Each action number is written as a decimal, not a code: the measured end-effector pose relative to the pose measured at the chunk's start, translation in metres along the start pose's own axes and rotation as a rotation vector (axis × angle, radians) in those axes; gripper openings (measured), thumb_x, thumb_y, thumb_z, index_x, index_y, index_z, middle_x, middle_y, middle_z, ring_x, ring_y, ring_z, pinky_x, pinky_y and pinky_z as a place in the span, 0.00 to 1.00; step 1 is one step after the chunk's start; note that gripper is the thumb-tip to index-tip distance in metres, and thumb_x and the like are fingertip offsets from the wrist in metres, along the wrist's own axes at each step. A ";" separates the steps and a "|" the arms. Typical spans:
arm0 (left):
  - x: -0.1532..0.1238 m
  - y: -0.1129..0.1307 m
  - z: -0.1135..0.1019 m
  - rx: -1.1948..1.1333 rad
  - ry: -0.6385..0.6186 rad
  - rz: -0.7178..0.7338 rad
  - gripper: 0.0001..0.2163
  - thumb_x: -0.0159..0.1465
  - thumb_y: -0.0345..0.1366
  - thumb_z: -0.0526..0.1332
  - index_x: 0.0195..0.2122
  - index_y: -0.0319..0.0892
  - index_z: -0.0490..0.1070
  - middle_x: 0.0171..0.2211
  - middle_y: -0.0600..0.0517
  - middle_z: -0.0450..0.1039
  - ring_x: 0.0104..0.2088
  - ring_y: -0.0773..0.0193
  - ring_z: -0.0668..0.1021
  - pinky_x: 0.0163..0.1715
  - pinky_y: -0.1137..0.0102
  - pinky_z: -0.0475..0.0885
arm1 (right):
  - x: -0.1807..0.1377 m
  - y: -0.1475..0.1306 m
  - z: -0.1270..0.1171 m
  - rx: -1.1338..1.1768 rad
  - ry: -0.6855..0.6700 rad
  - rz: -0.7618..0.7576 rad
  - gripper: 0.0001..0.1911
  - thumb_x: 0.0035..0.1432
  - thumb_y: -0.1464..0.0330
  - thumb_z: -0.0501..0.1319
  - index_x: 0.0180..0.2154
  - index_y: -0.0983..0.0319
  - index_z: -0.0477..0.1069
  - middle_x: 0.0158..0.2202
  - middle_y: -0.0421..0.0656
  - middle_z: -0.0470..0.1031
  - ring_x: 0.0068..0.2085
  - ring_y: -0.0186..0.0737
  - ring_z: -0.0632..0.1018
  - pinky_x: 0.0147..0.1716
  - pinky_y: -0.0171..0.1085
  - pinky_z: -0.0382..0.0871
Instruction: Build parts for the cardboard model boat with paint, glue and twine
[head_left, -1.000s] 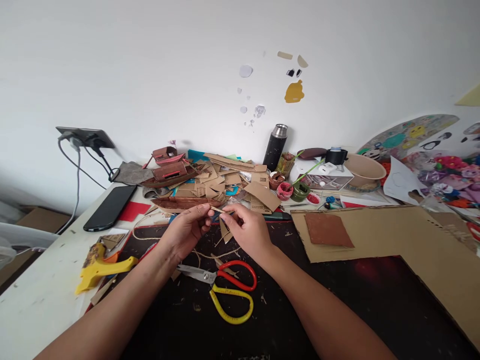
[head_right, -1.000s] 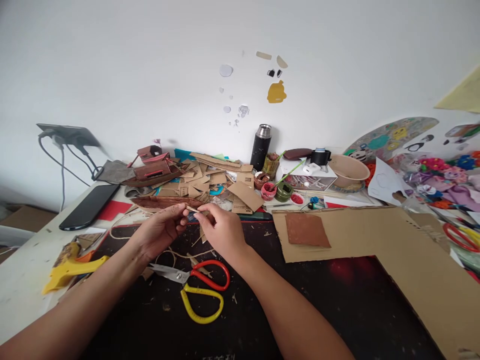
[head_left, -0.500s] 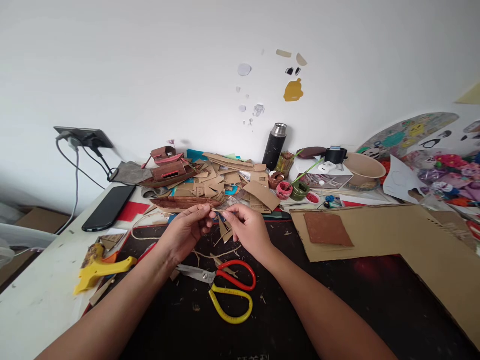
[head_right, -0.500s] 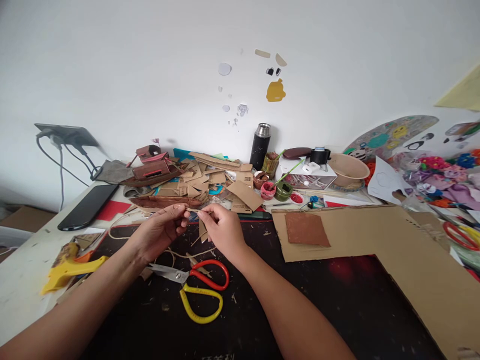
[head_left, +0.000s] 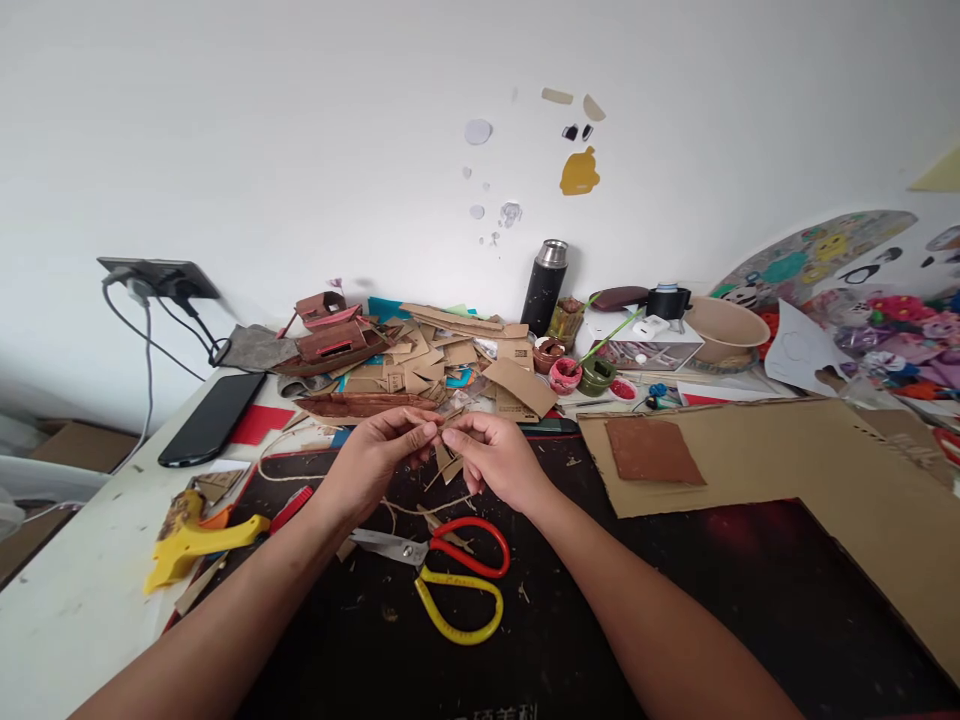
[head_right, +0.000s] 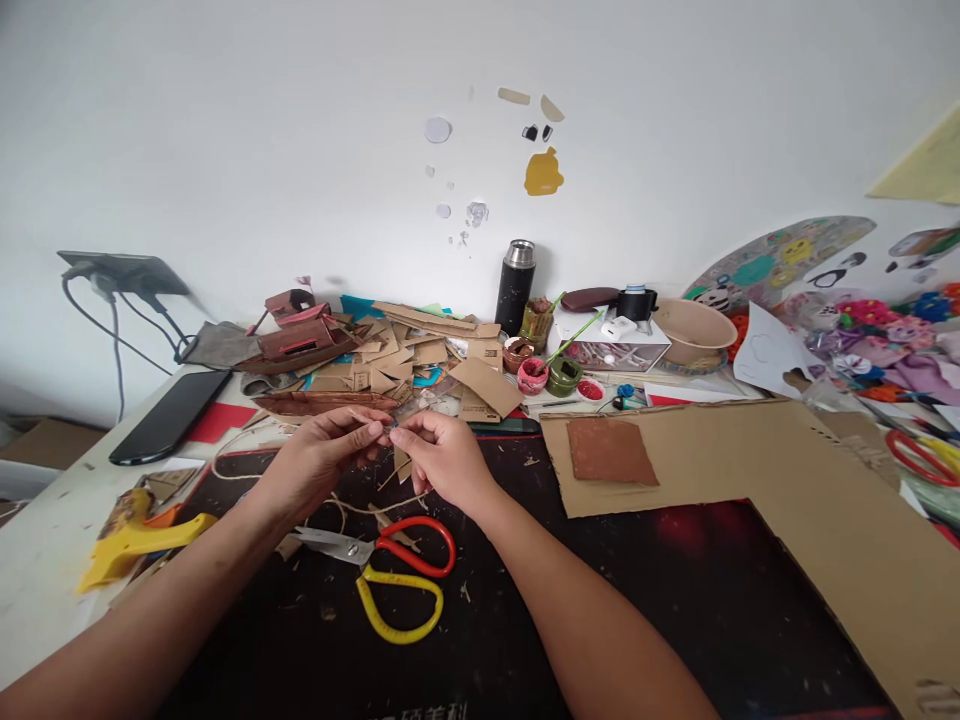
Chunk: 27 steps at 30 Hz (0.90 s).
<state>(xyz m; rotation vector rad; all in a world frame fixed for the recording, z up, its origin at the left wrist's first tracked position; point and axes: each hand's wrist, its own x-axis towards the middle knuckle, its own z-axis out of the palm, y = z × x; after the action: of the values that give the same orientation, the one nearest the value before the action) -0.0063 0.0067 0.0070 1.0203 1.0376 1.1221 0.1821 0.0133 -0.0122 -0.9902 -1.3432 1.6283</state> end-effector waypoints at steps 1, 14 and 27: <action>0.001 0.000 0.000 0.021 0.002 0.013 0.20 0.50 0.51 0.83 0.33 0.41 0.85 0.29 0.50 0.80 0.26 0.68 0.74 0.26 0.74 0.69 | 0.000 0.000 0.000 -0.008 -0.003 -0.002 0.20 0.60 0.49 0.69 0.36 0.60 0.74 0.13 0.28 0.63 0.13 0.32 0.68 0.14 0.30 0.61; 0.006 -0.006 -0.001 -0.119 0.106 -0.030 0.20 0.43 0.48 0.86 0.29 0.40 0.85 0.28 0.48 0.82 0.27 0.67 0.77 0.26 0.75 0.70 | -0.001 0.004 -0.002 -0.084 0.057 -0.102 0.16 0.66 0.53 0.66 0.42 0.59 0.74 0.17 0.30 0.69 0.15 0.31 0.69 0.17 0.30 0.63; 0.010 -0.009 0.008 -0.140 0.026 -0.070 0.19 0.47 0.47 0.85 0.32 0.39 0.85 0.29 0.48 0.82 0.28 0.67 0.77 0.27 0.75 0.70 | 0.001 0.005 -0.004 -0.078 0.081 -0.102 0.17 0.65 0.51 0.65 0.38 0.59 0.72 0.16 0.29 0.66 0.14 0.31 0.68 0.16 0.30 0.61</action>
<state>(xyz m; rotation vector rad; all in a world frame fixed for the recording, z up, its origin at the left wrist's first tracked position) 0.0047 0.0141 -0.0013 0.8538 0.9934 1.1367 0.1852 0.0156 -0.0181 -1.0056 -1.3887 1.4548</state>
